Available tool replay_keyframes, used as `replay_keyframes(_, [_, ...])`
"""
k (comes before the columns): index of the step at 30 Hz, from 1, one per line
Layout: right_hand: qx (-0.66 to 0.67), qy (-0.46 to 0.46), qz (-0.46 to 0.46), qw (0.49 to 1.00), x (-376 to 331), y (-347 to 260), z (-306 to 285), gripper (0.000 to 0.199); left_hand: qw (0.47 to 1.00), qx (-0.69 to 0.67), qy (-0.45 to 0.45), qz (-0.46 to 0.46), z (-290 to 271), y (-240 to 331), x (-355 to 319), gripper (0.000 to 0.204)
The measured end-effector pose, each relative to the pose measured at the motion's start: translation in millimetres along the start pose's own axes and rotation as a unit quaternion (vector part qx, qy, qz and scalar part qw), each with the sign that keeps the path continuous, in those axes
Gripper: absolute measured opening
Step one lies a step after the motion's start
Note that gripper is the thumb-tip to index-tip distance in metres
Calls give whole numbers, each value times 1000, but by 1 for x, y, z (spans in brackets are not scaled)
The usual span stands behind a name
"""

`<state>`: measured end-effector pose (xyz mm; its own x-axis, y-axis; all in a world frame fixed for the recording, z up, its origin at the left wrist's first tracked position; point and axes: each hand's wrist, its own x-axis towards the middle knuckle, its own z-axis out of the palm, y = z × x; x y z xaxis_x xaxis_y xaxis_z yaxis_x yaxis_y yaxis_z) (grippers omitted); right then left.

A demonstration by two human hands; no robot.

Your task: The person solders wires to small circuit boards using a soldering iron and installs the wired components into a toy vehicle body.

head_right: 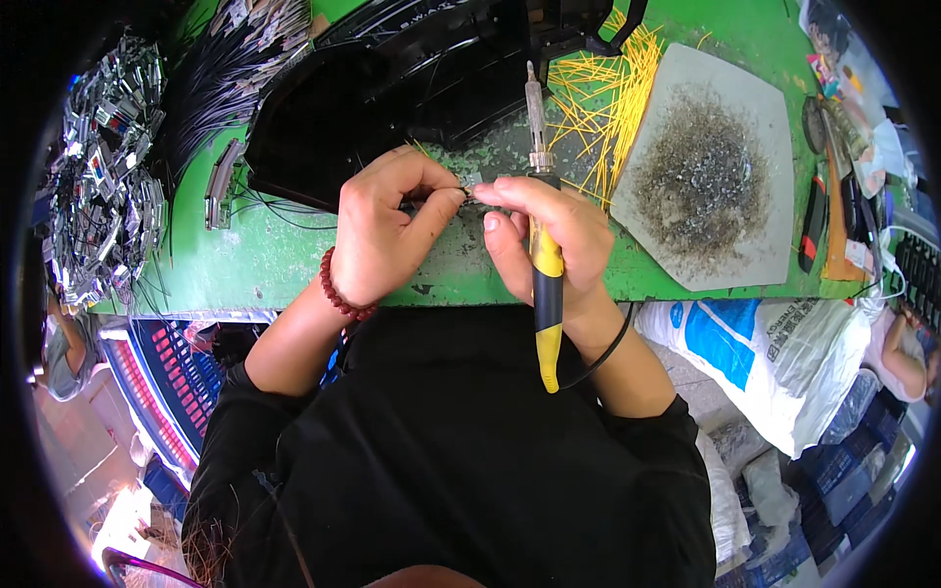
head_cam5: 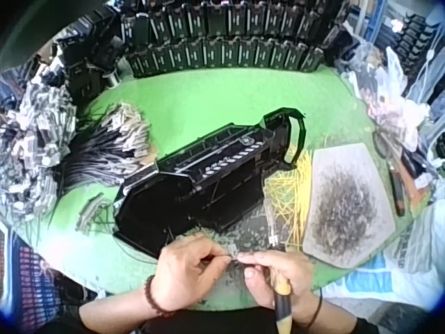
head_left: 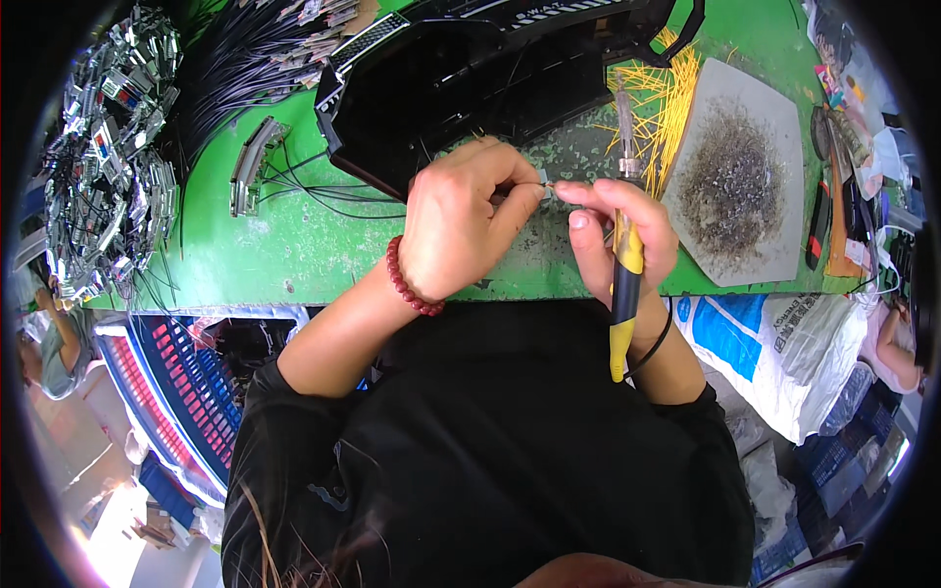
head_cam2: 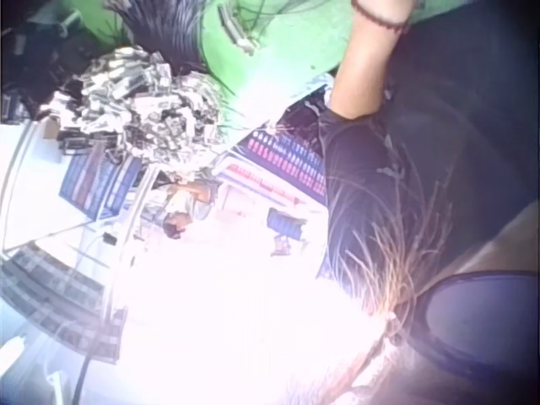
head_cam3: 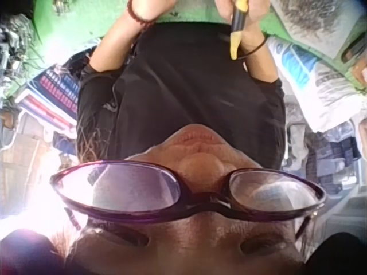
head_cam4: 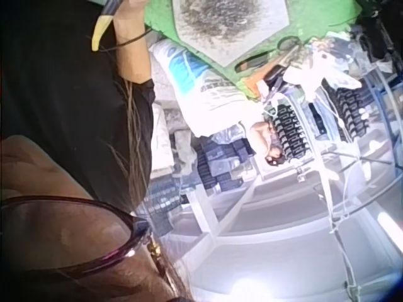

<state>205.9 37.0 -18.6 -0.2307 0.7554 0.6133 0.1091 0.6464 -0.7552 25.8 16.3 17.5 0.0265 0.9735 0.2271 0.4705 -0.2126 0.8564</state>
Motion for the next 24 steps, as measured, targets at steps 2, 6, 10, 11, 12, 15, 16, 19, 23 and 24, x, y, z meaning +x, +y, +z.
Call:
replay_keyframes(2, [2,0,-1,1000,0,-3,2,28,1000,-5,1,-1,-2,3,0,8])
replay_keyframes(6, [42,-31,51,997,-2,-4,-8,32,1000,6,-10,16,-1,-1,1,8])
replay_keyframes(10, [-8,-88,30,996,-3,-5,-10,34,1000,10,3,3,0,0,1,8])
replay_keyframes(11, [-8,-86,28,996,-2,-6,-11,34,1000,12,7,-1,1,0,1,8])
replay_keyframes(12, [-40,-94,9,995,-1,-9,-11,33,1000,13,7,0,1,-1,1,8])
replay_keyframes(15, [-87,-98,-26,991,7,-13,-10,30,1000,12,14,9,0,-2,1,9])
replay_keyframes(16, [-79,-98,-25,992,6,-13,-10,30,1000,10,16,-3,0,-2,1,9])
replay_keyframes(19, [-64,-101,-27,992,7,-13,-9,28,1000,11,18,-7,0,-2,1,9])
replay_keyframes(23, [-57,-109,-33,992,7,-8,-10,26,999,24,22,13,0,-2,1,10])
replay_keyframes(24, [-60,-112,-35,991,6,-7,-10,27,999,24,21,13,0,-2,1,10])
